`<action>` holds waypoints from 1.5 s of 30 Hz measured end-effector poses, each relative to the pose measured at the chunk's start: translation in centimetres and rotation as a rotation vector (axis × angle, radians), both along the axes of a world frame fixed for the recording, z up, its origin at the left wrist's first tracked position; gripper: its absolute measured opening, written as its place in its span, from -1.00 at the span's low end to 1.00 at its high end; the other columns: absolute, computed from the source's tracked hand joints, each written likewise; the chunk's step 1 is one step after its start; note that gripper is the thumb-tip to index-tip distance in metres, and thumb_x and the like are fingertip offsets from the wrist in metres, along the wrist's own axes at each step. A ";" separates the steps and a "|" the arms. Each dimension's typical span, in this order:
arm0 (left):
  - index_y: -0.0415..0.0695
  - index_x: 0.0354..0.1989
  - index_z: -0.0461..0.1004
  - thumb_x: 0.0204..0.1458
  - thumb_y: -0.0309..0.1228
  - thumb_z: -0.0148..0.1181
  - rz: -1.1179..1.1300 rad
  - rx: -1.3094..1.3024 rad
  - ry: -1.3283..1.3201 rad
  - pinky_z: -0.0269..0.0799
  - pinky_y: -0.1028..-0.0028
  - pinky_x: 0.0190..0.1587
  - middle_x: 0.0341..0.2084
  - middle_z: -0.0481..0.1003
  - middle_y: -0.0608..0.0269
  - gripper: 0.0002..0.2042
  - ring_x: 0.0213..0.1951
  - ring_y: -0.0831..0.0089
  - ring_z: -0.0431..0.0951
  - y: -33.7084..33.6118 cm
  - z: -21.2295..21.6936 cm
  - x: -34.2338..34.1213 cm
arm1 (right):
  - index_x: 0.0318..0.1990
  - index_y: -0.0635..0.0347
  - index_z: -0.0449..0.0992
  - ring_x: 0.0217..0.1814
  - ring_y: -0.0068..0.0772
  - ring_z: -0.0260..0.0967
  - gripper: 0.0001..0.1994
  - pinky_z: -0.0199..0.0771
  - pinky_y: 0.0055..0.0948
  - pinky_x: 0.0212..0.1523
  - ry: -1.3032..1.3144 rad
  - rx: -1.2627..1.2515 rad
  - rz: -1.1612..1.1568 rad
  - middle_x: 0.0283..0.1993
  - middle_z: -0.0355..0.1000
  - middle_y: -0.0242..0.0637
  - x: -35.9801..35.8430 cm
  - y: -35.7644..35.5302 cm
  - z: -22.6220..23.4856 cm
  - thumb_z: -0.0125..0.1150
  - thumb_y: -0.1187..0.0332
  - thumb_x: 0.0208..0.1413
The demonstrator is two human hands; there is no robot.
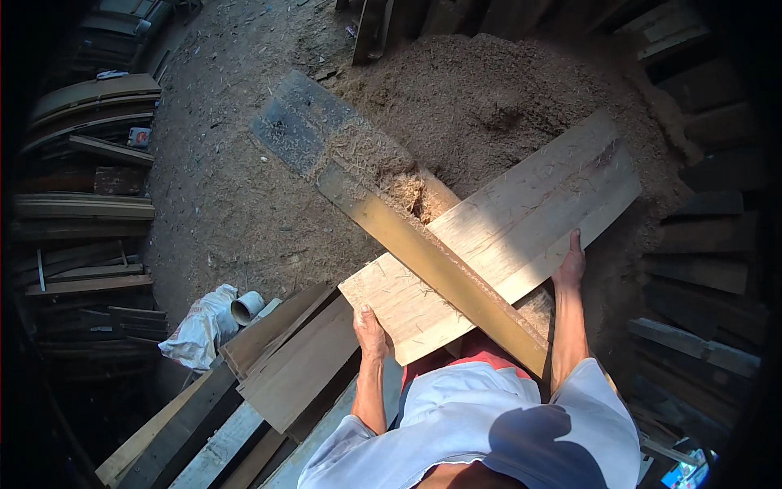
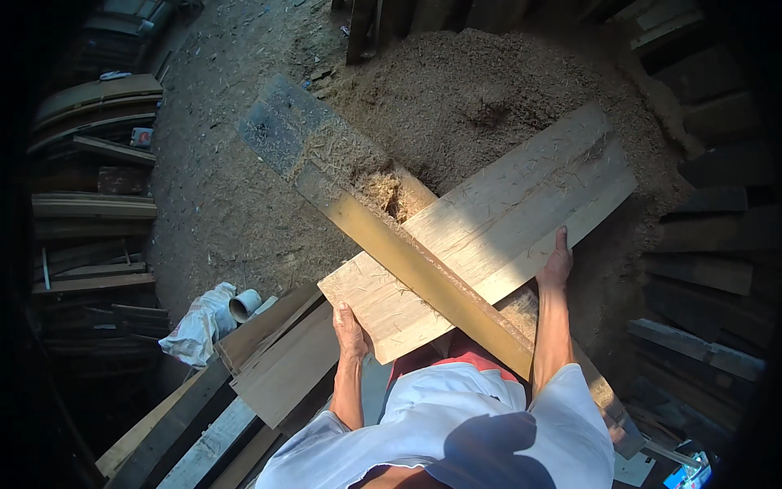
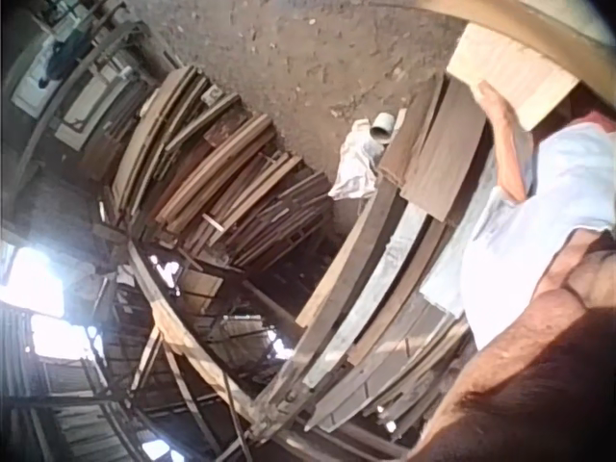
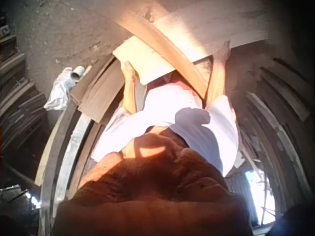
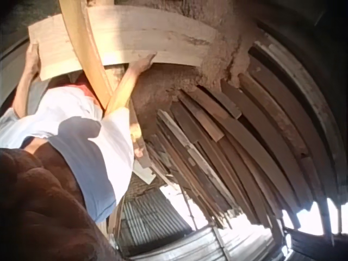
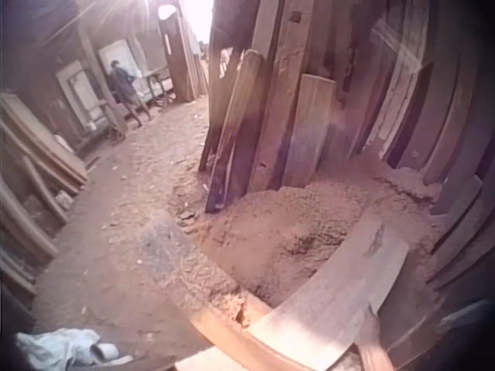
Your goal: The person uses a belt sander to smooth the surface of a wooden board and then lifts the board to turn it over.
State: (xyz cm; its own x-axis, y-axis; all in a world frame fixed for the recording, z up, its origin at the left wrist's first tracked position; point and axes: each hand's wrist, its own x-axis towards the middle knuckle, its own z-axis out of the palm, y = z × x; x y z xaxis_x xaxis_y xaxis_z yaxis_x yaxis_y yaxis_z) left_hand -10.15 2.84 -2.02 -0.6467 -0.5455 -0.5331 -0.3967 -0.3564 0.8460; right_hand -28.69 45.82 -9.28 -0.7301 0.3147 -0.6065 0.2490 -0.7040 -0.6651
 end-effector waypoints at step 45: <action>0.02 0.44 0.15 -0.37 0.00 0.59 -2.247 -1.290 0.742 -0.11 -0.19 0.43 0.39 0.11 -0.22 0.09 0.44 -0.14 0.06 25.9 4.8 -8.7 | 0.25 0.11 0.37 0.29 -0.03 0.24 -0.45 0.07 0.04 0.34 -0.544 1.610 0.231 0.17 0.44 -0.05 22.9 -2.2 8.0 0.17 -0.03 0.23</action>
State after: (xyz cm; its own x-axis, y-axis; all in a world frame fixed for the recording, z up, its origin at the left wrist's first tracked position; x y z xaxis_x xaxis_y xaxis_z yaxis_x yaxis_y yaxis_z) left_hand -18.84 28.72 2.76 -0.2261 0.9308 -0.2873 0.8886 0.3179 0.3307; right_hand -5.75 43.61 -1.32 -0.6770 0.7358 0.0167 0.6617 0.6185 -0.4238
